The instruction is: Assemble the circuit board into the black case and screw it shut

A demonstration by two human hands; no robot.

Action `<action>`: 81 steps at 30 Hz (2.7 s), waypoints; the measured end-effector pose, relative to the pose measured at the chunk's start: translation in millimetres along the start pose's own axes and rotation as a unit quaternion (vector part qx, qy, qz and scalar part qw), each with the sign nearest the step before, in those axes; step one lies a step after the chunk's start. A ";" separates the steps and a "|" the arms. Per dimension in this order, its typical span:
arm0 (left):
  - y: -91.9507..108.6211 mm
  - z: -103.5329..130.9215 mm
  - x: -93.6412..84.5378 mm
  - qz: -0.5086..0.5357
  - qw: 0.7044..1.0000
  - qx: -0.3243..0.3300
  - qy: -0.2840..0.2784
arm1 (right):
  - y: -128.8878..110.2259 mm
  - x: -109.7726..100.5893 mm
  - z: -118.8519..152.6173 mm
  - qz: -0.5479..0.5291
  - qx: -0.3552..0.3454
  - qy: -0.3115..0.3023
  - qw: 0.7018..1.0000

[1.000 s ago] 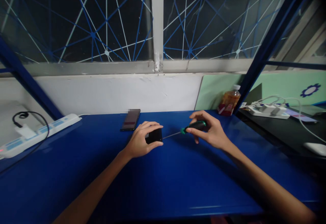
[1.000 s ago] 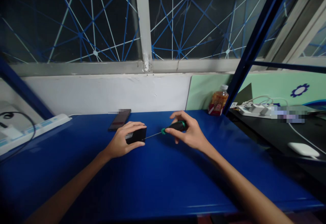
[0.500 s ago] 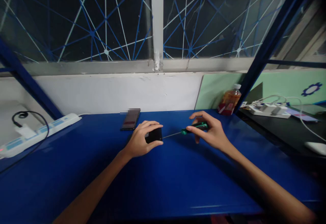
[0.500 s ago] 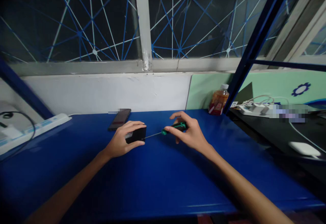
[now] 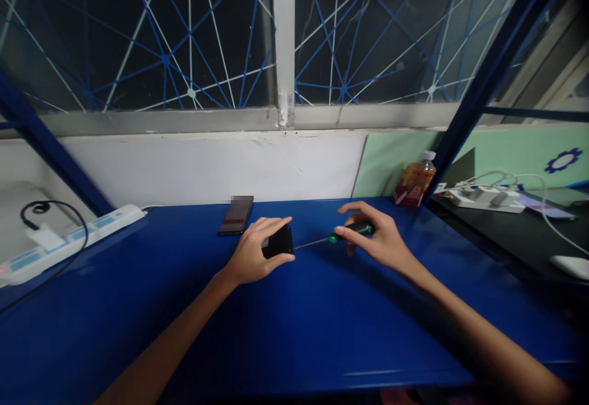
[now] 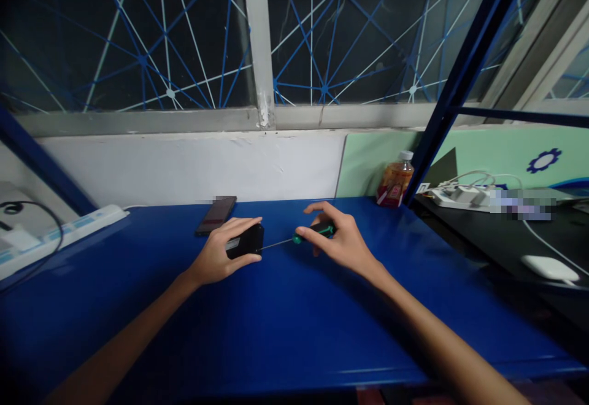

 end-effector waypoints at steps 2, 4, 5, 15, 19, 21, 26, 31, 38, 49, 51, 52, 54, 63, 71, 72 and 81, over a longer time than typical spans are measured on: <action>0.2 0.1 -0.2 0.002 1.000 -0.002 0.000 | -1.5 0.3 -0.4 -0.028 -0.002 -0.037 0.999; 0.6 0.1 -0.5 0.007 1.000 -0.003 0.001 | -3.6 -0.1 -0.4 -0.068 0.001 -0.074 0.995; 0.8 0.1 -0.6 0.009 1.000 -0.004 0.001 | -4.1 -0.5 -0.2 -0.080 0.005 -0.081 0.993; 1.2 -0.7 -1.2 0.009 1.000 -0.003 0.001 | -2.1 -0.4 4.1 0.027 -0.046 -0.005 0.999; 1.2 -0.5 -0.4 0.010 1.000 -0.004 -0.001 | -3.8 0.9 2.3 -0.065 -0.019 -0.067 0.995; 0.9 -0.6 -0.4 0.010 1.000 -0.006 0.000 | -1.6 0.9 2.5 -0.071 -0.011 -0.050 0.996; 0.2 -1.3 -1.2 0.011 1.000 -0.003 0.002 | 1.1 0.3 4.1 0.027 -0.060 0.024 0.998; 0.8 -1.4 -1.4 0.014 1.000 -0.003 0.001 | -1.0 0.5 1.4 -0.008 -0.054 -0.034 0.998; 0.4 -1.6 -1.3 0.008 1.000 0.001 0.003 | 5.2 0.2 1.9 0.015 -0.013 0.004 1.000; 1.3 -1.9 -0.1 0.007 1.000 -0.003 0.003 | 2.8 2.5 1.3 -0.035 0.007 0.000 0.999; 1.7 -2.3 0.2 0.011 1.000 -0.002 0.003 | 1.7 3.4 1.5 -0.025 0.015 0.008 1.000; 2.1 -2.4 0.2 0.014 1.000 -0.001 0.003 | 0.9 3.8 1.5 -0.026 0.022 0.008 0.999; 3.6 -2.6 -0.1 0.024 1.000 0.001 0.004 | -0.8 3.9 0.9 -0.039 0.037 0.011 0.999; 13.3 -3.3 -1.5 0.054 0.998 0.003 -0.013 | 4.5 -1.2 -4.0 -0.052 0.029 0.112 0.992; 16.6 -3.7 -1.6 0.056 0.998 0.011 -0.016 | 6.3 2.8 -2.8 -0.033 0.028 0.103 0.994; 17.0 -3.8 -1.8 0.057 0.998 0.010 -0.017 | 6.3 2.9 -2.7 -0.032 0.028 0.103 0.994; 17.4 -3.0 -0.4 0.070 0.997 0.010 -0.014 | 11.3 -3.5 -6.7 -0.012 0.063 0.061 0.996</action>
Point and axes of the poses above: each hand's wrist, its own z-axis away from the middle knuckle, its own x-axis out of the palm, y = z × x, the point moved 2 cm from there along -z, towards the middle knuckle, and after that the axes turned 4 degrees about x, right-handed, at the moved point
